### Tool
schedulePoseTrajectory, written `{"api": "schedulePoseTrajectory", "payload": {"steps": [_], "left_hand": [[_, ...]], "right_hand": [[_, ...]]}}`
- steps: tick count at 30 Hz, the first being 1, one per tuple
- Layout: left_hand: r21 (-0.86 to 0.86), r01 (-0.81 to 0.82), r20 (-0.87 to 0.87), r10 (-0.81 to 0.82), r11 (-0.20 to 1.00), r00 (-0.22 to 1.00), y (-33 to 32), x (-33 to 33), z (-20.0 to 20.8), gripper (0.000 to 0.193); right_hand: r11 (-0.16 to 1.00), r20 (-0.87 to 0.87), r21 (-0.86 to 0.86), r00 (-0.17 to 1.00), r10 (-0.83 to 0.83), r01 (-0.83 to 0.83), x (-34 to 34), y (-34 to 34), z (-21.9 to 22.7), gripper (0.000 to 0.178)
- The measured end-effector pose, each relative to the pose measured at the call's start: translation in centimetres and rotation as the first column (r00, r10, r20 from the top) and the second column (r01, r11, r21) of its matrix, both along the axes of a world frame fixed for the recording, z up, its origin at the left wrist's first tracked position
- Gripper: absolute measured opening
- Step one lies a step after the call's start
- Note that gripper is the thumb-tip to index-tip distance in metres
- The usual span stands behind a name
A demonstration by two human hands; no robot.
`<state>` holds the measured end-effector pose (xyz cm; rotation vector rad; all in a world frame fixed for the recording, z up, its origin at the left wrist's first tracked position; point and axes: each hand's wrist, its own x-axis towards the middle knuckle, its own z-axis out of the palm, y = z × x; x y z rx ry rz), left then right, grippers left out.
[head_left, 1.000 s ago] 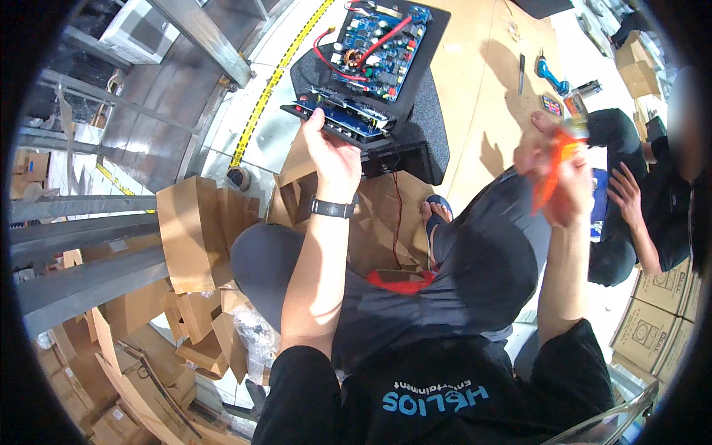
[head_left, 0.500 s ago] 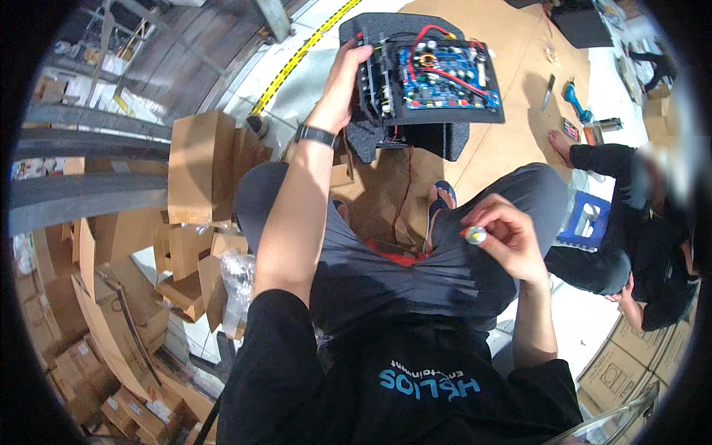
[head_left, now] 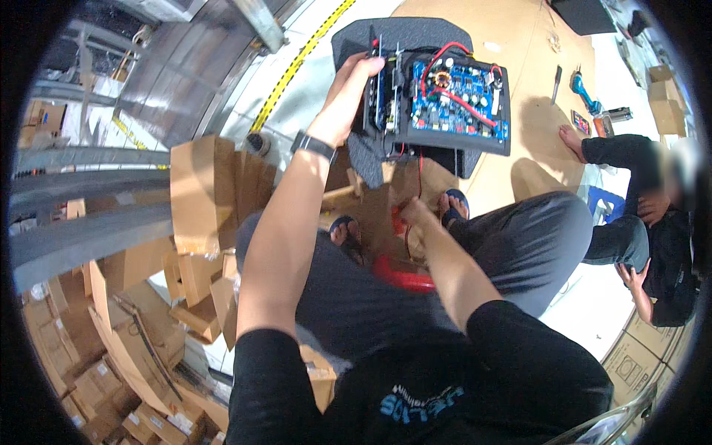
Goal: The person sits on the floor and works on an open electronic device, inserting a small black module into a slot on the circuit board. They then use an orange-handled tool to apply a substance to a component on the board. The device remains open on their lap during the process.
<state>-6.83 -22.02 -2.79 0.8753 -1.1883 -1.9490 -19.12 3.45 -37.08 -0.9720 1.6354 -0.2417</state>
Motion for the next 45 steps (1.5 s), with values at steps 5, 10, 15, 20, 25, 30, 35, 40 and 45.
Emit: {"api": "schedulePoseTrajectory", "payload": {"steps": [5,10,15,20,25,30,35,40,45], "left_hand": [[0.017,-0.030,0.055,0.029,0.999,0.998,0.7,0.3,1.5,0.079],[0.046,0.083,0.116,-0.087,0.996,0.989,0.0,0.3,3.0,0.074],[0.028,0.123,0.127,-0.126,0.992,0.984,0.8,0.2,4.3,0.053],[0.075,0.187,0.207,-0.199,0.979,0.958,1.9,-0.1,5.3,0.058],[-0.075,0.346,0.324,-0.305,0.935,0.896,2.7,-1.3,5.6,0.060],[-0.029,0.486,0.246,-0.465,0.873,0.850,2.7,-3.5,5.3,0.057],[0.045,0.582,0.468,-0.532,0.812,0.706,2.8,-6.2,5.3,0.057],[0.111,0.658,0.506,-0.613,0.745,0.607,3.7,-8.2,5.1,0.051],[-0.080,0.790,0.585,-0.612,0.608,0.531,5.7,-8.1,4.2,0.045]], "right_hand": [[0.999,0.297,0.000,0.953,-0.050,0.052,3.6,0.2,-1.3,0.021],[0.785,-0.256,0.064,0.750,0.610,-0.617,0.7,-4.1,9.9,0.045],[0.592,-0.020,0.269,0.610,0.792,-0.760,-2.1,-2.0,29.4,0.045],[0.876,0.178,-0.280,0.876,0.449,-0.392,-7.4,1.2,48.2,0.018],[0.685,-0.519,-0.632,0.854,-0.026,-0.363,-7.7,0.7,47.6,0.138],[0.811,-0.611,-0.521,0.780,-0.136,-0.267,-7.1,3.9,41.6,0.158],[0.848,-0.443,-0.514,0.886,-0.136,-0.127,-8.5,5.5,39.9,0.162],[0.864,-0.421,-0.492,0.898,-0.128,-0.107,-9.5,7.4,39.8,0.160],[0.844,-0.360,-0.536,0.900,-0.248,0.018,-6.0,9.8,37.4,0.164]]}}
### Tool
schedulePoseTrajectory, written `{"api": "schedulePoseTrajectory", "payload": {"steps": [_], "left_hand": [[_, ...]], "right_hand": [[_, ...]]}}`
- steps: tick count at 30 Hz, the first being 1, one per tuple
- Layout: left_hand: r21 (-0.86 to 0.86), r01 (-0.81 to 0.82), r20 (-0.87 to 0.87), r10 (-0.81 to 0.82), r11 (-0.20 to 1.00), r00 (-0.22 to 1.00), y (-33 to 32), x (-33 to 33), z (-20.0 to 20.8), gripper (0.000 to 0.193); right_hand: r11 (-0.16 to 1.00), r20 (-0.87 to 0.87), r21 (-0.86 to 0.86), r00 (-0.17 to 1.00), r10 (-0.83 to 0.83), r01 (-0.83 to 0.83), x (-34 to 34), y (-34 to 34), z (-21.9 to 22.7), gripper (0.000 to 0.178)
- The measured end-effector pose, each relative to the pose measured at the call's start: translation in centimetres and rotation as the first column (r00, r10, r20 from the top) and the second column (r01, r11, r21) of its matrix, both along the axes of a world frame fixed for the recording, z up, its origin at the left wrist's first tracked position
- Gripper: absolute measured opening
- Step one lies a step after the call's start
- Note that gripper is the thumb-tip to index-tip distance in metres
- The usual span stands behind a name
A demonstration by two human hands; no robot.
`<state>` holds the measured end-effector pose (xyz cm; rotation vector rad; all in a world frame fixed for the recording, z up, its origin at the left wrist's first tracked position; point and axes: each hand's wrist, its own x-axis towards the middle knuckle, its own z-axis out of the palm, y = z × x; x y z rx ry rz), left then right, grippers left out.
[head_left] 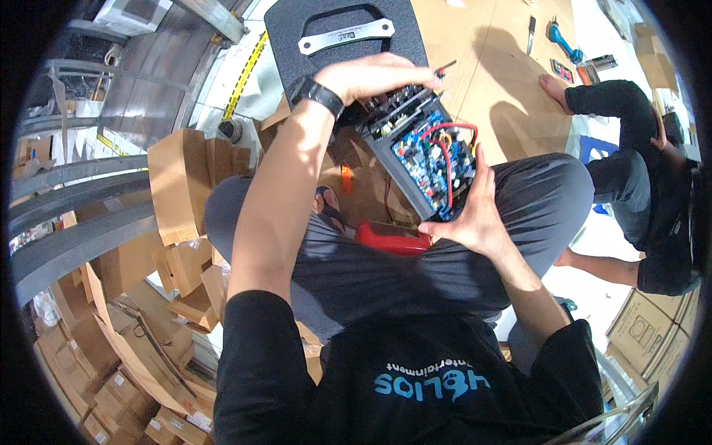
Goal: The person sits on the floor and works on an open electronic device, inserting a small black module into a slot on the circuit board. They then use an orange-handled tool to apply a substance to a component on the board. The device remains open on their lap during the process.
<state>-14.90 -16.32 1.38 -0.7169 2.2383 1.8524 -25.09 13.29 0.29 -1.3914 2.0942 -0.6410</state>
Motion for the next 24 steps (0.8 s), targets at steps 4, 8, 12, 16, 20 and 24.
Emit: {"api": "schedulePoseTrajectory", "payload": {"steps": [4,8,12,16,20,24], "left_hand": [[-0.037,0.075,-0.039,-0.077,0.996,0.996,2.0,0.9,-0.6,0.053],[-0.191,0.056,-0.034,-0.063,0.980,0.997,4.0,0.9,-0.3,0.073],[-0.421,-0.017,-0.090,-0.023,0.907,0.996,6.5,0.8,-0.2,0.094],[-0.516,-0.073,-0.100,0.025,0.854,0.995,10.0,1.7,-1.3,0.105],[-0.528,-0.117,-0.087,0.084,0.841,0.993,12.3,2.3,-2.8,0.109],[-0.491,-0.043,-0.001,0.049,0.870,0.999,12.8,2.2,-5.1,0.111]], "right_hand": [[0.997,0.237,-0.044,0.970,-0.046,0.058,-0.8,0.5,1.0,0.156],[0.963,-0.016,-0.253,0.995,0.095,-0.096,-5.3,-2.8,4.4,0.107],[0.867,-0.099,-0.061,0.868,0.487,-0.494,-8.1,-8.8,5.3,0.100],[0.671,-0.054,0.207,0.677,0.734,-0.712,-9.4,-11.8,4.0,0.101],[0.567,-0.054,0.110,0.565,0.824,-0.816,-9.0,-12.6,0.8,0.084],[0.492,0.000,0.293,0.514,0.858,-0.820,-8.5,-12.6,-1.9,0.064]]}}
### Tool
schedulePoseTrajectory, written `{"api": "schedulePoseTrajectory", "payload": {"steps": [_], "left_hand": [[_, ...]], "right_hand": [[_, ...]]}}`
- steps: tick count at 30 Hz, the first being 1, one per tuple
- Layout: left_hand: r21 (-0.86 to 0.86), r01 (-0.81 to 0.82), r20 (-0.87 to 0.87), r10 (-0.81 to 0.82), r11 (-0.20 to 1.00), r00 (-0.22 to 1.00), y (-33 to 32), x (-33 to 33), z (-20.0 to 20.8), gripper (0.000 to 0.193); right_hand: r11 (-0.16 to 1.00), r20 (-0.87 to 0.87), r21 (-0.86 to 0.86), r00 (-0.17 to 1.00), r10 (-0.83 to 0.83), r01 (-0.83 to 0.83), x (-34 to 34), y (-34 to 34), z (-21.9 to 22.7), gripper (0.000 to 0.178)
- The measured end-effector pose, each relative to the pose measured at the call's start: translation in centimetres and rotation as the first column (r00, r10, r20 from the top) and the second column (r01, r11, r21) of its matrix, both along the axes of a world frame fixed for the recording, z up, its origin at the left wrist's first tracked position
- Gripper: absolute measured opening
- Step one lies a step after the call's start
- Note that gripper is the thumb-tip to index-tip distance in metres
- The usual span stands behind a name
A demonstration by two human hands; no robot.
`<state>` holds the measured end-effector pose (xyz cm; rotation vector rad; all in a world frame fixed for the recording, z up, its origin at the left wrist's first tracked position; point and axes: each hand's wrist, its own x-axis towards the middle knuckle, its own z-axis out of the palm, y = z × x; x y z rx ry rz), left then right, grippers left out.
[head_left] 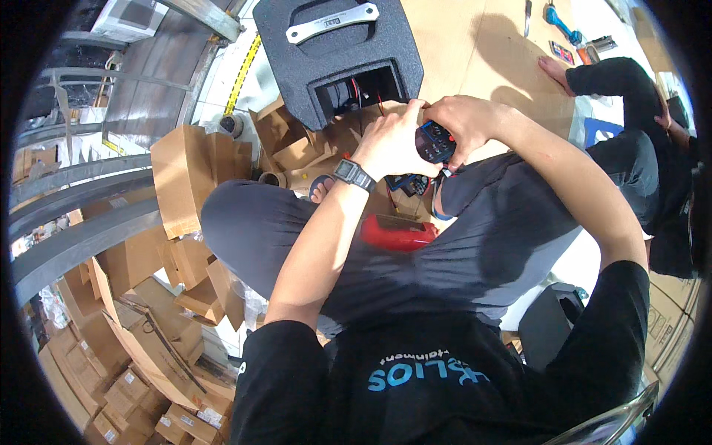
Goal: The person sits on the floor and works on an open electronic device, inserting a small black module into a slot on the circuit board. They then use an orange-handled tool to apply a substance to a component on the board. The device remains open on their lap during the process.
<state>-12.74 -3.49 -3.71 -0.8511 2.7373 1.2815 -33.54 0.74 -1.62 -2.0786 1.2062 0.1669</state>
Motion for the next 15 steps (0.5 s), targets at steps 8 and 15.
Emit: {"api": "schedulePoseTrajectory", "payload": {"steps": [8,15], "left_hand": [[0.501,-0.329,0.266,0.220,0.801,0.939,-0.6,6.0,0.8,0.052],[0.558,-0.405,0.735,-0.205,0.724,0.647,1.1,6.4,-17.9,0.033]], "right_hand": [[0.982,-0.058,0.159,0.994,-0.096,0.104,-2.9,-1.8,-0.5,0.065],[0.981,-0.079,0.190,0.996,-0.032,0.047,-3.9,-3.6,-1.6,0.070]]}}
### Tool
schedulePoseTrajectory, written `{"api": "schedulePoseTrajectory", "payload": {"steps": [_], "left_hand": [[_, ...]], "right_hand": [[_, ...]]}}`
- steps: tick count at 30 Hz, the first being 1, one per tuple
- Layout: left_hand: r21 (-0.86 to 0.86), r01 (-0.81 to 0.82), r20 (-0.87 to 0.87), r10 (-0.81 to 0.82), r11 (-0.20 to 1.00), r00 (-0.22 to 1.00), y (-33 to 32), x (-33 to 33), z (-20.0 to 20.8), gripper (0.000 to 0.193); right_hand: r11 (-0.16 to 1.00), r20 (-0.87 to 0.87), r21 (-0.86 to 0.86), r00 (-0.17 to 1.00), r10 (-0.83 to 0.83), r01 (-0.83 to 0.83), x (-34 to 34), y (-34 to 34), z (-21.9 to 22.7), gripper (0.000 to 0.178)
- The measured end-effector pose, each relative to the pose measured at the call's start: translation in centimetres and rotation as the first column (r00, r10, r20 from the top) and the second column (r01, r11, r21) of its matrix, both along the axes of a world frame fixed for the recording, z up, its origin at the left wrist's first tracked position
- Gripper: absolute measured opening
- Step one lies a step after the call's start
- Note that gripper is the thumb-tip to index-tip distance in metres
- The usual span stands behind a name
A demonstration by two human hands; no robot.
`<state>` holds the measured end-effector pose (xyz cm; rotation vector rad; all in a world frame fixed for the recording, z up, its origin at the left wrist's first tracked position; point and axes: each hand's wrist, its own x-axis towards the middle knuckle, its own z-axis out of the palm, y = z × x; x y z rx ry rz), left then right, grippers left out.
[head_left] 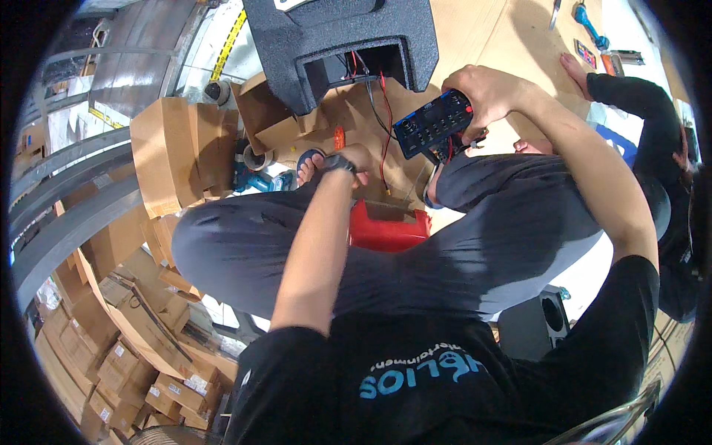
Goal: The person sits on the floor and works on an open electronic device, inserting a small black module into a slot on the circuit board. They then use an orange-handled tool to apply a substance to a component on the board. The device remains open on their lap during the process.
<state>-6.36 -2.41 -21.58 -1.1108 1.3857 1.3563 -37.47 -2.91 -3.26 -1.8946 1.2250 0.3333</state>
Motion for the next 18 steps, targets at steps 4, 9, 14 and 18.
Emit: {"api": "schedulePoseTrajectory", "payload": {"steps": [4,9,14,18], "left_hand": [[-0.717,0.016,-0.040,-0.065,0.696,0.997,3.7,0.4,-10.4,0.038],[-0.815,-0.553,-0.470,0.361,0.174,0.806,1.6,-1.7,-8.3,0.042],[-0.723,-0.690,-0.680,0.227,-0.049,0.697,-1.6,-5.3,-3.4,0.050],[-0.765,-0.640,-0.640,0.205,-0.078,0.740,-2.5,-7.0,-2.0,0.054]], "right_hand": [[0.987,0.049,-0.153,0.997,0.052,-0.044,0.1,0.0,-0.2,0.062],[0.992,0.062,0.037,0.990,-0.124,0.121,-0.6,-0.3,0.4,0.073],[0.991,0.044,0.066,0.992,-0.119,0.116,-1.0,-0.7,0.8,0.073],[0.992,0.112,-0.013,0.986,-0.127,0.129,-1.5,0.2,-0.2,0.066]]}}
